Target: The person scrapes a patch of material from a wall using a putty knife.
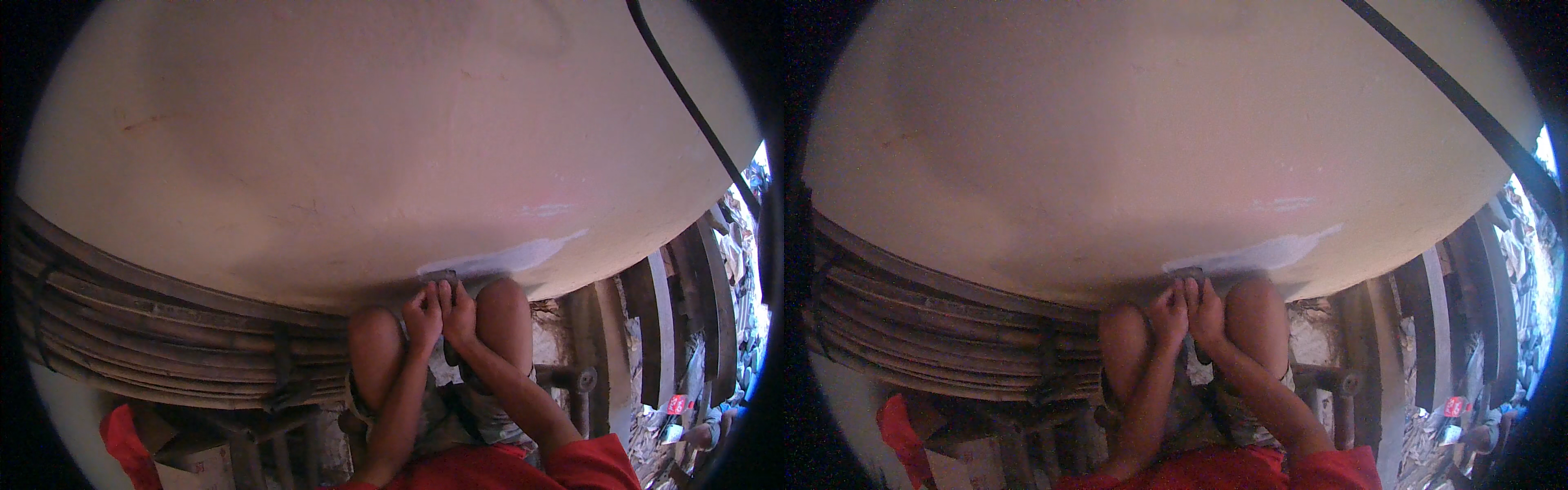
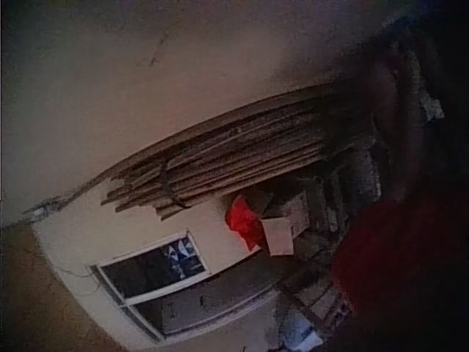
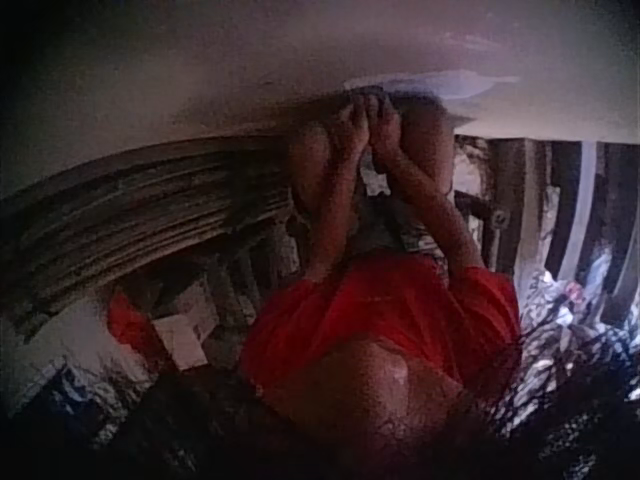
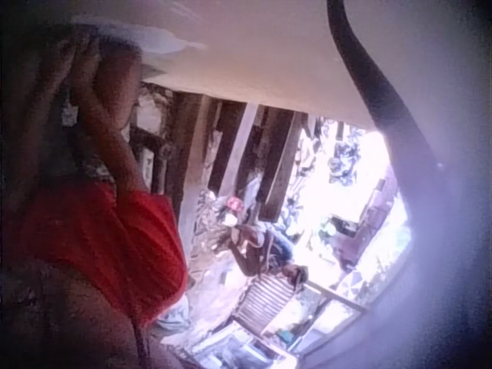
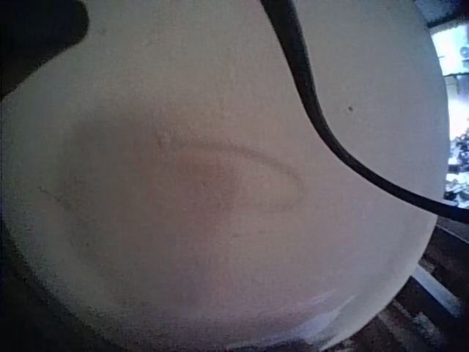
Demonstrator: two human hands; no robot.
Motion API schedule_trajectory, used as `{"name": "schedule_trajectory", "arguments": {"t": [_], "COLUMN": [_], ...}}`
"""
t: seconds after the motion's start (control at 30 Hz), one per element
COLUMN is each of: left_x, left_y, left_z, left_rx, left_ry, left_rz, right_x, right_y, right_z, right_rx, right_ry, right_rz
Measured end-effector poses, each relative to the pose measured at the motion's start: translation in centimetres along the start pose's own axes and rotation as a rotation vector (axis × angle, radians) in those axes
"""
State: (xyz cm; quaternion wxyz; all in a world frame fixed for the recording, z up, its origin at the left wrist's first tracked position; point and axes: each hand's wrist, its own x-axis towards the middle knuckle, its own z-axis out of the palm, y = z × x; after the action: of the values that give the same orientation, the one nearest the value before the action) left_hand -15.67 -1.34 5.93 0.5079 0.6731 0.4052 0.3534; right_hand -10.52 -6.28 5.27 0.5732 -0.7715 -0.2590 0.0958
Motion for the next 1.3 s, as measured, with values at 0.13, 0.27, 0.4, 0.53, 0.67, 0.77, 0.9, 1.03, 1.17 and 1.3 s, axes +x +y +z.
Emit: {"name": "schedule_trajectory", "arguments": {"t": [0.13,0.27,0.4,0.53,0.67,0.77,0.9,1.03,1.17,1.3], "left_x": [-0.1,0.1,-0.1,0.1,0.4,0.6,0.5,0.5,0.6,0.7], "left_y": [-0.4,-0.7,-0.5,-0.5,-1.2,-0.5,0.4,0.2,0.0,0.1], "left_z": [0.1,0.2,0.3,0.1,0.0,-0.2,-0.3,-0.3,-0.5,-0.2], "left_rx": [-0.047,-0.180,-0.212,-0.203,-0.203,-0.162,-0.164,-0.169,-0.143,-0.262], "left_ry": [0.031,0.003,0.004,-0.002,0.006,0.000,0.021,0.043,0.045,0.106], "left_rz": [0.032,-0.041,-0.083,-0.114,-0.066,-0.039,-0.037,-0.001,0.037,0.030], "right_x": [-0.1,-0.3,-0.4,-0.3,-0.2,0.0,0.2,0.2,0.2,0.4], "right_y": [-1.0,0.3,-0.2,-1.4,-0.8,-0.6,-1.1,-0.9,-1.7,-1.4], "right_z": [-0.2,0.9,0.7,0.1,1.0,1.0,0.7,1.2,0.9,1.2], "right_rx": [-0.018,0.000,0.049,0.015,0.089,0.078,0.063,0.053,0.108,0.012], "right_ry": [-0.035,0.056,0.056,-0.002,0.028,0.041,0.023,0.087,0.087,0.081], "right_rz": [0.075,0.024,0.050,0.059,0.053,0.044,0.025,-0.050,-0.092,-0.104]}}
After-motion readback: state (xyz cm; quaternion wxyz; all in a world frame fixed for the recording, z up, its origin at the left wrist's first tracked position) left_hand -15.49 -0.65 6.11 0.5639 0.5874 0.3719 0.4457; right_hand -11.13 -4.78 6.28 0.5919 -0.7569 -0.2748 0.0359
